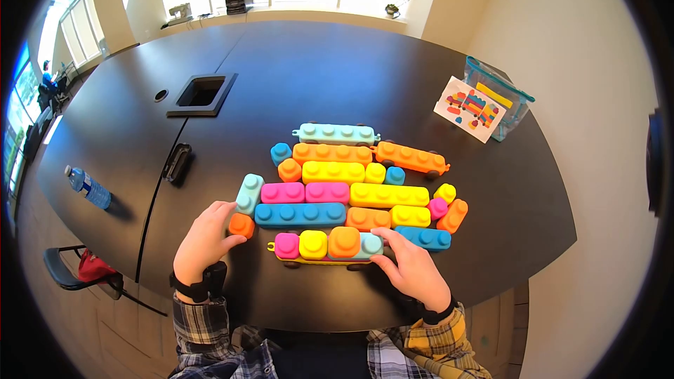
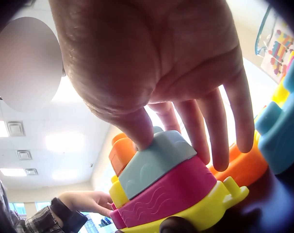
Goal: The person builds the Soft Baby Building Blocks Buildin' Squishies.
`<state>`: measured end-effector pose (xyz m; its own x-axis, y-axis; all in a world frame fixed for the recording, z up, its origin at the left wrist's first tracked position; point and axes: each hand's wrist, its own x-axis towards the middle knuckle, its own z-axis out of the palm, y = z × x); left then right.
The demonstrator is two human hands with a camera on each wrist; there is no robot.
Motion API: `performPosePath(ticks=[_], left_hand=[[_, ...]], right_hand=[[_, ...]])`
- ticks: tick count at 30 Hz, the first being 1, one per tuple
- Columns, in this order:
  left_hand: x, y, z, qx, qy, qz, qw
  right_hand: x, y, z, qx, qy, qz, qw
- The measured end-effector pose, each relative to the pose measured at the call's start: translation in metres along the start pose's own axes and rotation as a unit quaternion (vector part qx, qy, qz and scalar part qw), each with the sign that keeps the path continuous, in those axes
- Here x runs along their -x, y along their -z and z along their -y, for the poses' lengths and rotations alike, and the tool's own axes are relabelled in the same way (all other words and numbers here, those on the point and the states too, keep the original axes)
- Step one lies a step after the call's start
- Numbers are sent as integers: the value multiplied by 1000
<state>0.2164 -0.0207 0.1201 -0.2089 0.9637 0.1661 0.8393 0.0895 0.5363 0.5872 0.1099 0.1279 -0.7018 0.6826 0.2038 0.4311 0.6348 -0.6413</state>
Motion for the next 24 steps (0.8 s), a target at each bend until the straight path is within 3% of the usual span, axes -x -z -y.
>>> performPosePath(ticks=[5, 15, 18, 20, 24], left_hand=[[-4, -6, 15, 10, -4, 19, 1000], [-1, -3, -8, -65, 14, 12, 998], [-11, 7, -50, 46, -3, -38, 998], [-21, 12, -78, 130, -92, -67, 985], [-37, 12, -111, 125, -144, -46, 981]], right_hand=[[1, -3, -1, -7, -9, 0, 1000], [1, -3, -2, 9, 9, -1, 1000], [-3, 1, -3, 3, 47, -14, 999], [-7, 7, 6, 1, 67, -37, 997], [-22, 23, 31, -32, 133, -72, 988]])
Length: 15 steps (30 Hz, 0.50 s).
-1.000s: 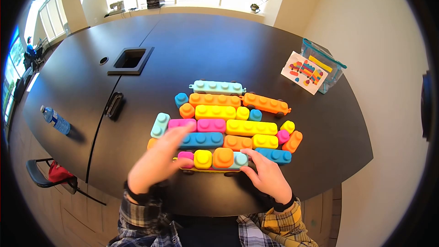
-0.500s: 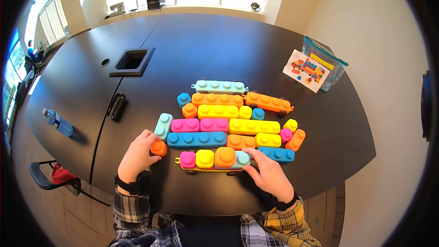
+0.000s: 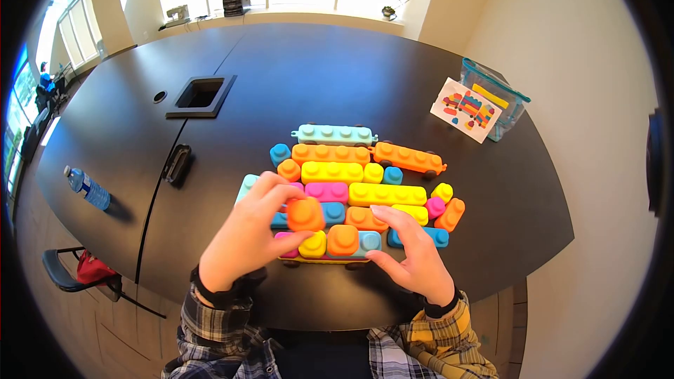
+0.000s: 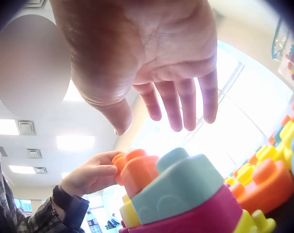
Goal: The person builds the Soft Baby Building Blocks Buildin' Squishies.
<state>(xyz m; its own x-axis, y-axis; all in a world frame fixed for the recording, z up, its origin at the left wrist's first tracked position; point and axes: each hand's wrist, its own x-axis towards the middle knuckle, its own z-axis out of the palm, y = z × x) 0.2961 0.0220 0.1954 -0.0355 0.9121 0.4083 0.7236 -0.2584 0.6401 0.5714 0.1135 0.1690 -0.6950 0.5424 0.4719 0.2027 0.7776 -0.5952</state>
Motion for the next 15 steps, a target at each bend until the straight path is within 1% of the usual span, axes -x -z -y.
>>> performPosePath(ticks=[2, 3, 4, 6, 7, 10, 11, 12, 13, 14, 15], left_hand=[[-8, -10, -12, 26, -63, 10, 998], [-9, -15, -16, 61, -59, 38, 996], [-9, -21, -18, 62, -60, 38, 996], [-9, -31, -19, 67, -113, 30, 991], [-7, -33, -18, 74, -99, 41, 991], [-3, -38, -15, 88, -93, 57, 990], [-1, -38, -14, 89, -92, 58, 990], [2, -36, -12, 65, -85, 66, 992], [6, -34, -9, 40, -79, 74, 993], [12, -33, -4, 39, -79, 74, 993], [20, -33, 5, -9, -51, 102, 993]], right_hand=[[-11, 0, 9, -19, 7, -1, 1000], [-15, -1, 12, -40, 14, -1, 999], [-17, -2, 11, -39, 13, -1, 999], [-20, -5, 8, -56, 29, 12, 998], [-20, -5, 6, -55, 29, 12, 998], [-17, -6, 2, -59, 25, 7, 998], [-15, -4, 0, -55, 16, -17, 998], [-12, -1, -2, -51, 7, -39, 998], [-7, 1, -6, -52, 6, -39, 998], [0, 2, -13, -74, -25, -46, 996], [5, 4, -18, -95, -57, -55, 992]])
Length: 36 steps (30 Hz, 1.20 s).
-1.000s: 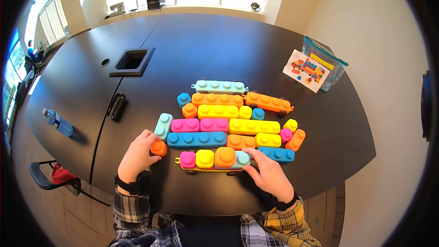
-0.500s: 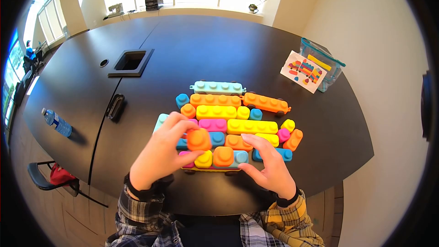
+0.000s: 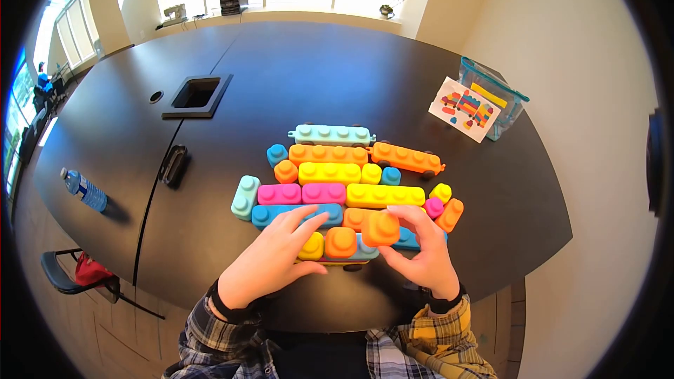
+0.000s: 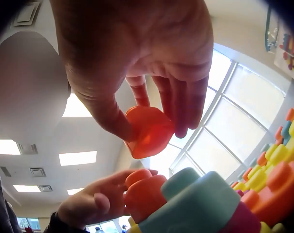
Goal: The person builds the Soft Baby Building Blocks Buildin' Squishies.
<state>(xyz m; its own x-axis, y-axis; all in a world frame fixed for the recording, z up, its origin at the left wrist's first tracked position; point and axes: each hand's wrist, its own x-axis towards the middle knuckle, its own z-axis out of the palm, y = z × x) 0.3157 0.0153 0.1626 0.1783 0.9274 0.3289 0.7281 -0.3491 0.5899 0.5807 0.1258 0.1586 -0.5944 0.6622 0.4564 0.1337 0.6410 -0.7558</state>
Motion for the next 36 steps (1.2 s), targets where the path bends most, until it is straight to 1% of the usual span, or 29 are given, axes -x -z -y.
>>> performPosePath(ticks=[1, 2, 3, 5, 6, 9, 14, 18, 22, 23, 24, 26, 29, 32, 36], left_hand=[[7, -2, 6, -43, 33, 31, 998], [11, -5, 8, -46, 34, 9, 998], [14, -5, 11, -45, 34, 10, 998], [19, -7, 16, -30, 55, 41, 997], [21, -10, 17, -29, 57, 42, 997], [21, -14, 21, -12, 63, 15, 998], [20, -15, 23, 17, 77, 19, 997], [19, -16, 25, 18, 70, 22, 997], [15, -21, 37, 29, 66, 64, 995], [14, -23, 39, 32, 63, 82, 994], [13, -24, 39, 31, 64, 80, 994], [10, -27, 36, -10, 103, 106, 989], [12, -38, 37, -45, 120, 87, 988], [14, -43, 39, -56, 119, 65, 989], [7, -38, 44, -46, 99, 72, 991]], right_hand=[[3, 2, -3, 0, 0, -1, 1000], [5, 4, -6, 5, 8, 18, 1000], [7, 4, -7, 10, 16, 38, 999], [8, 1, -7, 14, 17, 54, 998], [8, -1, -7, 17, 21, 71, 997], [11, -5, -13, 26, 30, 81, 996], [17, -9, -19, 31, 21, 73, 997], [20, -11, -25, 19, 18, 70, 997], [21, -12, -23, 21, 29, 67, 997], [21, -12, -19, 13, -24, 80, 996], [21, -13, -16, 6, -76, 92, 993], [22, -15, -17, -3, -83, 93, 992], [20, -16, -17, -17, -96, 95, 991], [19, -15, -19, -22, -95, 95, 991], [18, -15, -19, -22, -92, 98, 991]])
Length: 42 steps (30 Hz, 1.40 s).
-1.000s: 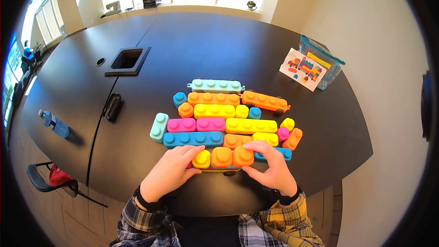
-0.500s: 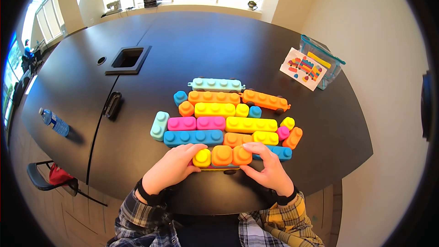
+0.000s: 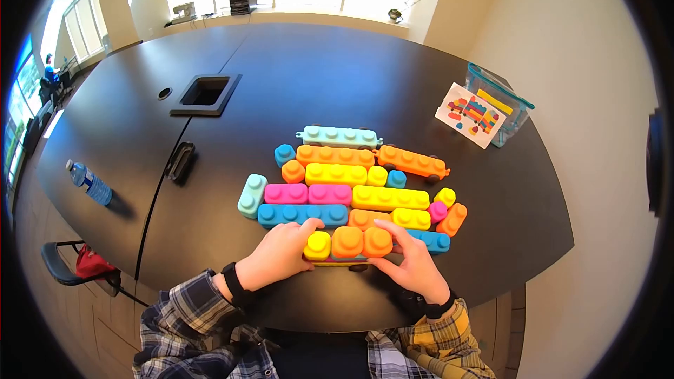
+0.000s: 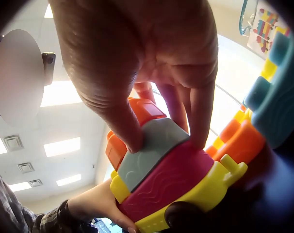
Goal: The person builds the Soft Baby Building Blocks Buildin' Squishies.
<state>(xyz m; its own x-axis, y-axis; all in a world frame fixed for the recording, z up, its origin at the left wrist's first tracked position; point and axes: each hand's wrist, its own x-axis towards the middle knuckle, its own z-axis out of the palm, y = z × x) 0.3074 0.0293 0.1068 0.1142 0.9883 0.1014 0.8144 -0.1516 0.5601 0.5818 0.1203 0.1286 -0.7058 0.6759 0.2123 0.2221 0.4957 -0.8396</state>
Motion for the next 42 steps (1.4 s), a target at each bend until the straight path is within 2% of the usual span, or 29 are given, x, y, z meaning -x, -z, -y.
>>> performPosePath(ticks=[6, 9, 13, 16, 18, 21, 23, 27, 29, 30, 33, 38, 40, 42], left_hand=[[-8, 3, -4, 34, 4, 36, 999], [-4, -2, -3, 15, 8, 16, 1000], [6, -4, 4, 26, 14, -9, 1000], [18, 16, 3, 5, 9, -117, 993], [18, 43, 9, 1, 19, -192, 981], [1, 82, 40, 36, 44, -311, 949], [-12, 109, 63, 53, 79, -339, 936], [-46, 129, 133, 2, 79, -345, 935], [-59, 126, 157, -47, 126, -297, 945], [-64, 122, 165, -32, 137, -284, 949], [-74, 109, 184, -49, 148, -254, 954], [-73, 97, 184, -37, 147, -222, 963], [-71, 98, 180, -22, 153, -210, 965], [-70, 96, 178, -5, 161, -196, 967]], right_hand=[[4, 3, -4, 1, -28, 13, 1000], [4, -1, -3, -18, -6, -9, 1000], [1, 0, 3, -22, -9, 7, 1000], [-3, 6, 5, -67, 30, -3, 997], [-2, 16, -4, -48, 79, -70, 993], [-1, 24, -7, -36, 67, -77, 994], [-1, 21, -6, -47, 68, -83, 993], [-1, 19, 3, 0, 46, -25, 999], [-1, 19, 10, 29, 24, 6, 999], [-1, 19, 14, 39, 15, -1, 999], [0, 23, 16, 72, 38, 7, 997], [4, 37, 22, 108, 29, 7, 994], [4, 43, 32, 187, 42, 8, 981], [0, 50, 43, 212, 55, 10, 976]])
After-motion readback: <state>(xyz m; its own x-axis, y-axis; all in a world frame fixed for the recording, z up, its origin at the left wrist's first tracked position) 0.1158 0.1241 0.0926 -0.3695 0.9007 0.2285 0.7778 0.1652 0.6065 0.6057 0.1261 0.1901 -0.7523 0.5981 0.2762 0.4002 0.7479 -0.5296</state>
